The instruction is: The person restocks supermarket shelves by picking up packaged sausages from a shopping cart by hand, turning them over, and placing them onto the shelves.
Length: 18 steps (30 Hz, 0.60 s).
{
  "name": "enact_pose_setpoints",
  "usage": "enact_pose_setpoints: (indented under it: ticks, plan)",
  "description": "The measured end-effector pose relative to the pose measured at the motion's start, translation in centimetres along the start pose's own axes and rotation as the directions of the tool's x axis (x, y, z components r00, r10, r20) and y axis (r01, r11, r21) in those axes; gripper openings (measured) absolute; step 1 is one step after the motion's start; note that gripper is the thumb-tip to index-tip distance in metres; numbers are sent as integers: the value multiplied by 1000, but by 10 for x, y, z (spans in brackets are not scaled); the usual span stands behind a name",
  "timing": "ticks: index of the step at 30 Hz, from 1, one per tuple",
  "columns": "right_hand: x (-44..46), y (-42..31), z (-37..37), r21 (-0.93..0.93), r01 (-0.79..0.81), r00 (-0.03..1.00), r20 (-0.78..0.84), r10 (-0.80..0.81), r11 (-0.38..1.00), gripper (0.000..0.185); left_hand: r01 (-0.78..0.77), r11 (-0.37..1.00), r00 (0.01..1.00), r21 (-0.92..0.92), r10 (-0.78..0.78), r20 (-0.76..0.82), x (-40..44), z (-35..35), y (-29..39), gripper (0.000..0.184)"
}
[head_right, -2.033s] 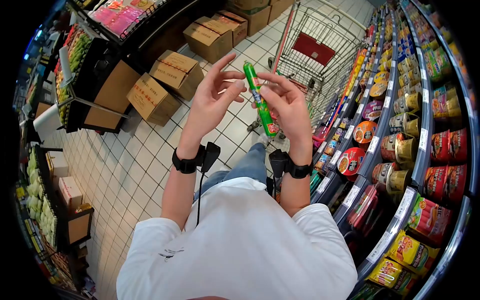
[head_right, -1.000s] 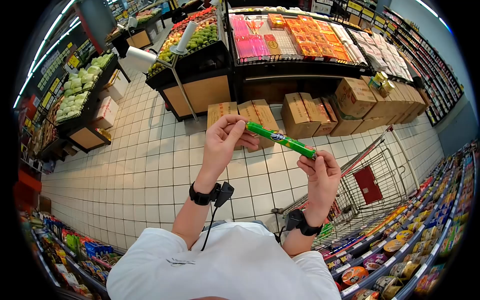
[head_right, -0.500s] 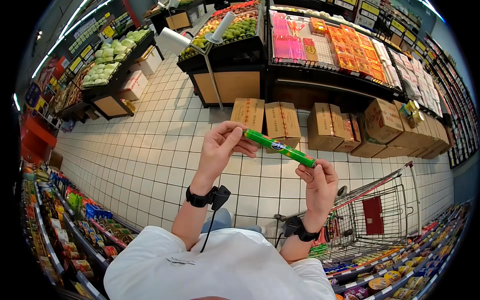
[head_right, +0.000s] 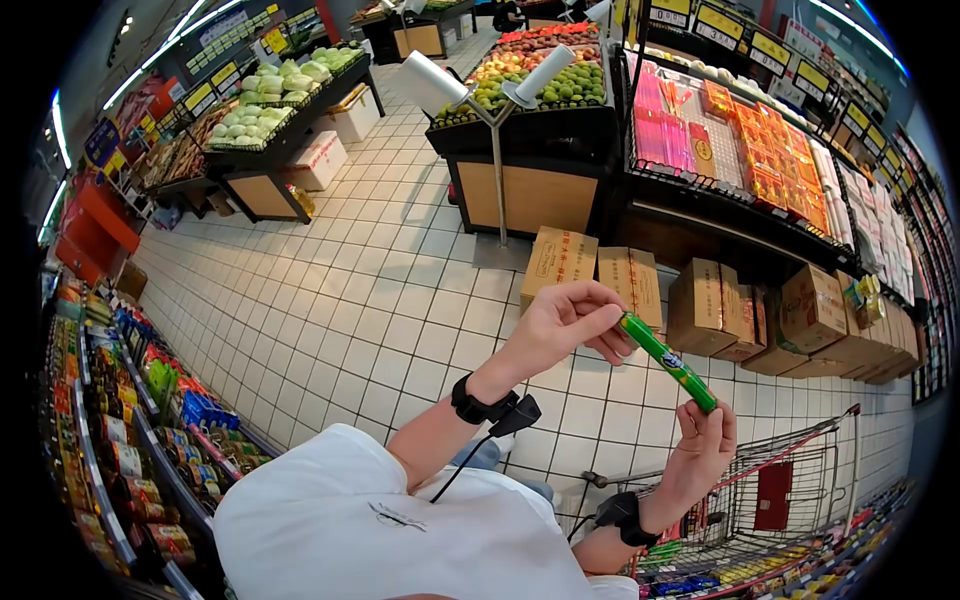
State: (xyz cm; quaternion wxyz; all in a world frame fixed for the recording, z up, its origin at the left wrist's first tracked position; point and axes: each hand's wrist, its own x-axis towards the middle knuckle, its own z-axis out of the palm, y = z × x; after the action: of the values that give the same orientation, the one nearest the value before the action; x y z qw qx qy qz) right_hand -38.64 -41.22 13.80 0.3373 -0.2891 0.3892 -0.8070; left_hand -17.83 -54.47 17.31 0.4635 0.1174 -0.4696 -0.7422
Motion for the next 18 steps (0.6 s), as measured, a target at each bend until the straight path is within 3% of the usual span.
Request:
enact_pose_setpoints:
  ticks: [5, 9, 11, 18]
  plan:
    - [-16, 17, 30, -35, 106, 981, -159, -110, 994, 19, 110, 992, 988, -65, -102, 113, 24, -31, 1, 17]
    - [-30, 16, 35, -32, 177, 941, -286, -179, 984, 16, 127, 992, 973, -15, -121, 195, 43, -29, -6, 17]
    - [-46, 1, 35, -94, 238, 910, -327, -255, 967, 16, 174, 981, 948, -82, -144, 284, 47, -13, -17, 16]
    - [-132, -36, 18, -297, 390, 702, -516, -490, 872, 16, 352, 928, 761, -121, -209, 615, 30, 57, -52, 15]
